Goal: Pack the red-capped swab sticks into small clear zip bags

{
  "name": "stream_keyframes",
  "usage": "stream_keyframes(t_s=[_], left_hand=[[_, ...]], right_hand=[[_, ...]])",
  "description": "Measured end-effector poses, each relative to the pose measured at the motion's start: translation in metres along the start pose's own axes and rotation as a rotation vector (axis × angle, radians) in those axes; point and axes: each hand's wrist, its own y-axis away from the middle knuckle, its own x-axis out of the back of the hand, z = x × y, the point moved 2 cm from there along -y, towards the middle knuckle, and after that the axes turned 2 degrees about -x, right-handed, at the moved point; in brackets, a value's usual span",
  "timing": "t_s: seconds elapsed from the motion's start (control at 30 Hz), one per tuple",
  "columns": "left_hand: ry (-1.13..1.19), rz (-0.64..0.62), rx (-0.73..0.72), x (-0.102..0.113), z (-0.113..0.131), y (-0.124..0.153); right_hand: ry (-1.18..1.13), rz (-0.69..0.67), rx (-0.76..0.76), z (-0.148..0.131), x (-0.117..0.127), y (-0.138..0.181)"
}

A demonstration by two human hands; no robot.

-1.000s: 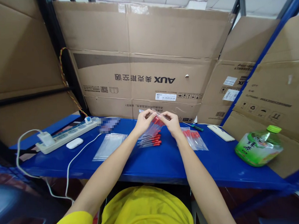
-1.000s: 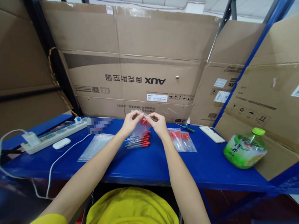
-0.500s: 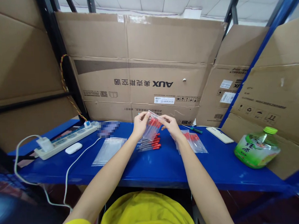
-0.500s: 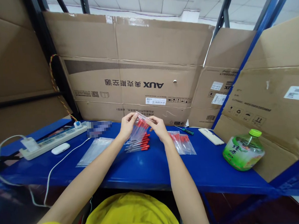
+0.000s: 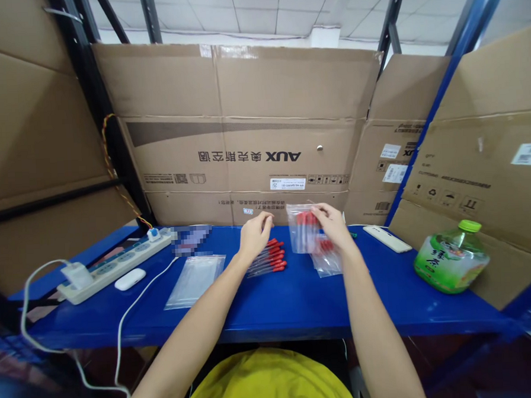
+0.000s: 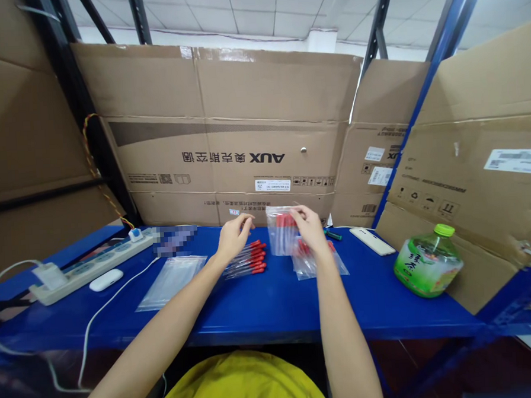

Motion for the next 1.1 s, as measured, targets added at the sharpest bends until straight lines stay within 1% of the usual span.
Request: stream_keyframes(t_s=[0.07,0.13,0.2,0.23,0.3,0.4,0.47,0.53,0.6,0.63,0.7,0.73,0.77,0.87,0.93,1.0,1.03,1.1], left_hand=[[-0.092,-0.041,-0.061,-0.002,0.002,0.004],[-0.111,-0.076,-0.082,-0.005,0.004,0.006],[-0.122,-0.102,-0.096,-0.008,0.005,0.007],[-0.130,-0.111,-0.102,-0.009,0.006,0.007],[-0.146,-0.123,-0.108,-0.011,0.007,0.008],[-0.151,-0.128,-0.107,-0.011,0.008,0.009],[-0.132,-0.122,-0.099,-0.011,0.007,0.009],[-0.125,-0.113,-0.090,-0.010,0.005,0.009],[-0.147,-0.096,-0.084,-0.009,0.003,0.008],[-0.165,-0.081,-0.081,-0.008,0.002,0.007],[-0.196,-0.027,-0.070,-0.004,0.001,0.004],[-0.206,0.012,-0.059,0.000,0.000,0.003],[-0.214,0.059,-0.046,0.004,-0.001,0.001],[-0.223,0.205,0.006,0.021,-0.004,-0.005],[-0.200,0.297,0.033,0.035,-0.009,-0.009],[-0.163,0.400,0.068,0.051,-0.018,-0.012],[-0.157,0.456,0.092,0.059,-0.023,-0.013],[-0.168,0.549,0.138,0.073,-0.034,-0.015]], right_hand=[[0.038,0.055,-0.104,0.017,0.035,0.003],[0.093,0.119,-0.198,0.037,0.066,0.006],[0.198,0.212,-0.289,0.056,0.090,0.009],[0.283,0.241,-0.329,0.064,0.098,0.010],[0.502,0.277,-0.386,0.076,0.106,0.014],[0.829,0.289,-0.429,0.081,0.107,0.021],[0.954,0.308,-0.397,0.074,0.103,0.026],[0.992,0.350,-0.286,0.059,0.095,0.029],[0.958,0.374,-0.112,0.036,0.079,0.030],[0.923,0.364,-0.038,0.024,0.068,0.031],[0.851,0.301,0.073,-0.001,0.037,0.031],[0.829,0.239,0.122,-0.012,0.018,0.031],[0.817,0.154,0.177,-0.021,-0.004,0.031],[0.866,-0.253,0.379,-0.039,-0.079,0.035],[0.964,-0.514,0.504,-0.040,-0.129,0.038],[0.976,-0.744,0.614,-0.037,-0.173,0.039],[0.959,-0.822,0.624,-0.033,-0.192,0.038],[0.902,-0.915,0.556,-0.026,-0.224,0.037]])
